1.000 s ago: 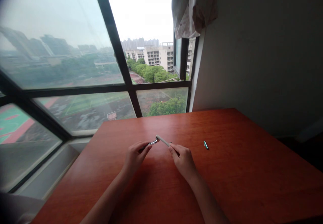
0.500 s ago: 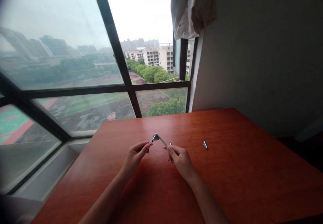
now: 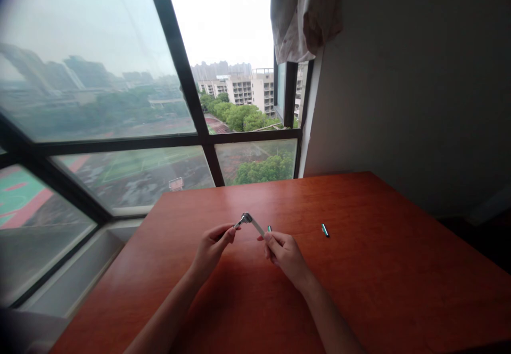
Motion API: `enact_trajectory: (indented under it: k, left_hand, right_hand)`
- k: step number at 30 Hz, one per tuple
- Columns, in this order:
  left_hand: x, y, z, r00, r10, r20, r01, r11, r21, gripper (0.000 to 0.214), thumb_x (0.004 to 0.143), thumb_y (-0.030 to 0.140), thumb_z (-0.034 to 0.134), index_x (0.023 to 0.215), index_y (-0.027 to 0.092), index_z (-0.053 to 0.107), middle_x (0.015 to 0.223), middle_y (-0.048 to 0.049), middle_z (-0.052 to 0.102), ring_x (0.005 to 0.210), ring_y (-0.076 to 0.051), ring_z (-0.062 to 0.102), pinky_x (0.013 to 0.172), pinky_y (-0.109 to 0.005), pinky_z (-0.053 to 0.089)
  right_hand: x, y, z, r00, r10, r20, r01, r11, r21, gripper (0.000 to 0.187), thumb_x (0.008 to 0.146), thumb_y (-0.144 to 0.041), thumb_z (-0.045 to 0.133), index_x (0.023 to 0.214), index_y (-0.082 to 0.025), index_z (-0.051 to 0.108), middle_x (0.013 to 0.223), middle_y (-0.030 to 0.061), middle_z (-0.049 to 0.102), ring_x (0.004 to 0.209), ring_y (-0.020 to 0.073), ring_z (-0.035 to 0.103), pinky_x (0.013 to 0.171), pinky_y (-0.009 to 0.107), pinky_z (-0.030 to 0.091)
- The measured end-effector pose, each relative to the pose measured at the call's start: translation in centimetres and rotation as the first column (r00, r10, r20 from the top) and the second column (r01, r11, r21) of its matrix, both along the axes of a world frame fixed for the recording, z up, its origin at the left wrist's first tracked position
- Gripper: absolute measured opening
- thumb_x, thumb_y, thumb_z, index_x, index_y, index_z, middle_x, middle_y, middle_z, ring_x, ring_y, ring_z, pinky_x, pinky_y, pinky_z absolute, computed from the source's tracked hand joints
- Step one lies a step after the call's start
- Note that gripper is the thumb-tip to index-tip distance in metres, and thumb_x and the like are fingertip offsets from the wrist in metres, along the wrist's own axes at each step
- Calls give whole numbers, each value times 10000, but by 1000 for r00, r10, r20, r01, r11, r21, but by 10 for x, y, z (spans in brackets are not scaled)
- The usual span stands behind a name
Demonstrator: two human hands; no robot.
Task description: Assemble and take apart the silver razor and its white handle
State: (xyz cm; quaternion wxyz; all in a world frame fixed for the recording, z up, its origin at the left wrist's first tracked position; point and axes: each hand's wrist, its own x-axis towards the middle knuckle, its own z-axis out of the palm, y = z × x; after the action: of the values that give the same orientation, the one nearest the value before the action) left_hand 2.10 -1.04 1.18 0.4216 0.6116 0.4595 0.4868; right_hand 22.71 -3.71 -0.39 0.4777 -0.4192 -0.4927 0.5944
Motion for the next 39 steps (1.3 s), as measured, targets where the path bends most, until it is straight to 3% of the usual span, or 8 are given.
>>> enact_trajectory:
  k: [3, 15, 31, 39]
  left_hand:
    - [-1, 0, 0, 1000, 20, 1, -20, 1000, 10, 387, 790, 464, 644, 879, 104, 753, 601, -11, 545, 603, -136, 481, 569, -227, 394]
    - [1, -1, -1, 994, -91, -60, 93, 995, 28, 396, 821, 466, 609, 875, 104, 761, 576, 2, 506, 566, -114, 441, 529, -208, 344]
    - [-1, 0, -4, 998, 54, -33, -51, 996, 76, 324, 838, 408, 606, 862, 113, 736, 622, -9, 535, 615, -138, 479, 581, -224, 396]
    - [-1, 2, -10, 994, -34, -100, 45, 994, 104, 321, 852, 402, 595, 896, 117, 734, 632, -10, 554, 583, -125, 469, 551, -214, 381]
  right_hand:
    - [0, 0, 0, 1000, 8, -6, -8, 1000, -1, 454, 844, -558, 552, 916, -130, 685, 555, -40, 491, 390, 44, 322, 375, 192, 180]
    - [1, 0, -3, 1000, 16, -19, -17, 1000, -7, 450, 845, -554, 554, 889, -123, 677, 559, -31, 507, 379, 39, 319, 364, 191, 167]
    - [0, 0, 0, 999, 19, -25, -19, 1000, 5, 439, 846, -543, 562, 876, -121, 680, 550, -36, 502, 369, 34, 316, 360, 194, 169]
    - [-1, 1, 0, 1000, 5, -17, -5, 1000, 6, 425, 855, -527, 557, 891, -120, 674, 548, -38, 505, 372, 36, 320, 363, 193, 168]
